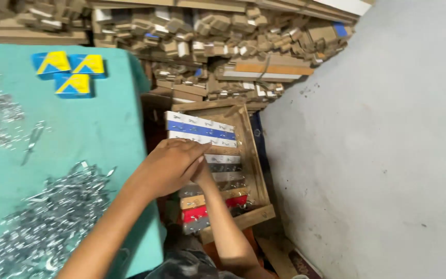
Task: Assembling display strips by manually inserting metal hooks into pre-drilled holes.
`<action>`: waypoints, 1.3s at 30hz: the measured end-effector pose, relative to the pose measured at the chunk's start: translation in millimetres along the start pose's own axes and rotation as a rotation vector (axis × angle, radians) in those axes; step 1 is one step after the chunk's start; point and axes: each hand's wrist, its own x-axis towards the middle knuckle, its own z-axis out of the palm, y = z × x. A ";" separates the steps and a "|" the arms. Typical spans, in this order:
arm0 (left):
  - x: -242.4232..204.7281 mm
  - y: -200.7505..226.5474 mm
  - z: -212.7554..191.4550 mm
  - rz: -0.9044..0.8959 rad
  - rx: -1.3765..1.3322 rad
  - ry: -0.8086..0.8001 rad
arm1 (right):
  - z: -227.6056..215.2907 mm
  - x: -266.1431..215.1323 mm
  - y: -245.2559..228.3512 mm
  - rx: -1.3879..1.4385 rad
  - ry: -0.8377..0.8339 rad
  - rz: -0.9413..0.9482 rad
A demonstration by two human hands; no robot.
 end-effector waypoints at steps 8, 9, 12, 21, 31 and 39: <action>-237.3 -63.5 -58.6 0.129 0.100 0.599 | 137.6 -21.1 -214.6 -0.189 0.057 -0.358; -270.1 -66.5 -66.4 0.113 0.105 0.602 | 161.7 -21.9 -230.9 -0.180 0.043 -0.360; -349.3 -80.6 -84.2 -0.020 0.245 0.733 | 217.3 -25.0 -269.7 -0.163 -0.038 -0.410; -521.1 -144.4 -91.3 -0.782 1.019 0.853 | 355.6 -26.2 -317.4 -0.259 -0.143 -0.498; -546.6 -144.9 -97.0 -0.738 0.506 0.806 | 460.2 -33.0 -358.7 -0.466 -0.215 -0.597; -555.0 -161.4 -97.3 -0.733 0.321 0.760 | 467.5 -28.7 -364.5 -0.508 -0.221 -0.591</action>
